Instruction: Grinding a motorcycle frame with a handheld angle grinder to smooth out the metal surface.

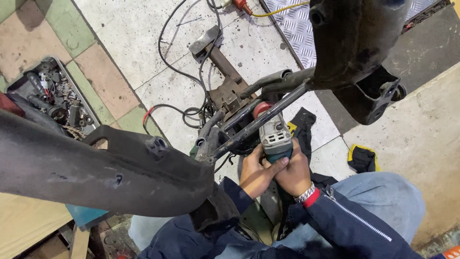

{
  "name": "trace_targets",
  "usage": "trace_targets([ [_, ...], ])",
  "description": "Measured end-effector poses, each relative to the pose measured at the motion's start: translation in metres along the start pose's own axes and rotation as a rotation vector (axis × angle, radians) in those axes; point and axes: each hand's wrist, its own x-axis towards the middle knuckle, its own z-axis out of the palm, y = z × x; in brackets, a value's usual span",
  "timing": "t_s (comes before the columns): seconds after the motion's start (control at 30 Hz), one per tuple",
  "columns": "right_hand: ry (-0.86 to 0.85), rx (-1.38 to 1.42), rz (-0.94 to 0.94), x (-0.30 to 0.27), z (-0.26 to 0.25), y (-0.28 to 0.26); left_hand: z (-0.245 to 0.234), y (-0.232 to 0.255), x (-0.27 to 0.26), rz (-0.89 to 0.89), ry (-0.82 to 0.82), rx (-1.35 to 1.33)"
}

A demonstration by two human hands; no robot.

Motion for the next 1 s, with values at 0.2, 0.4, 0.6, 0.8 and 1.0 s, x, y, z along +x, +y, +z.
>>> trace_targets([
  [0.2,-0.003,-0.008,-0.026,0.001,-0.002,-0.002,0.0,-0.005,0.003,-0.007,0.007,0.035],
  [0.4,-0.018,-0.023,-0.034,-0.001,-0.002,-0.011,-0.001,-0.002,0.002,0.0,0.003,0.02],
  [0.6,-0.025,-0.014,-0.008,0.001,-0.002,-0.008,-0.001,-0.006,0.002,-0.009,0.035,0.004],
  [0.8,-0.027,-0.006,0.0,0.002,-0.002,-0.004,0.001,-0.017,0.007,0.005,0.05,0.009],
  [1.0,-0.043,-0.011,0.02,0.002,-0.004,-0.005,0.003,-0.016,0.006,0.004,0.064,0.007],
])
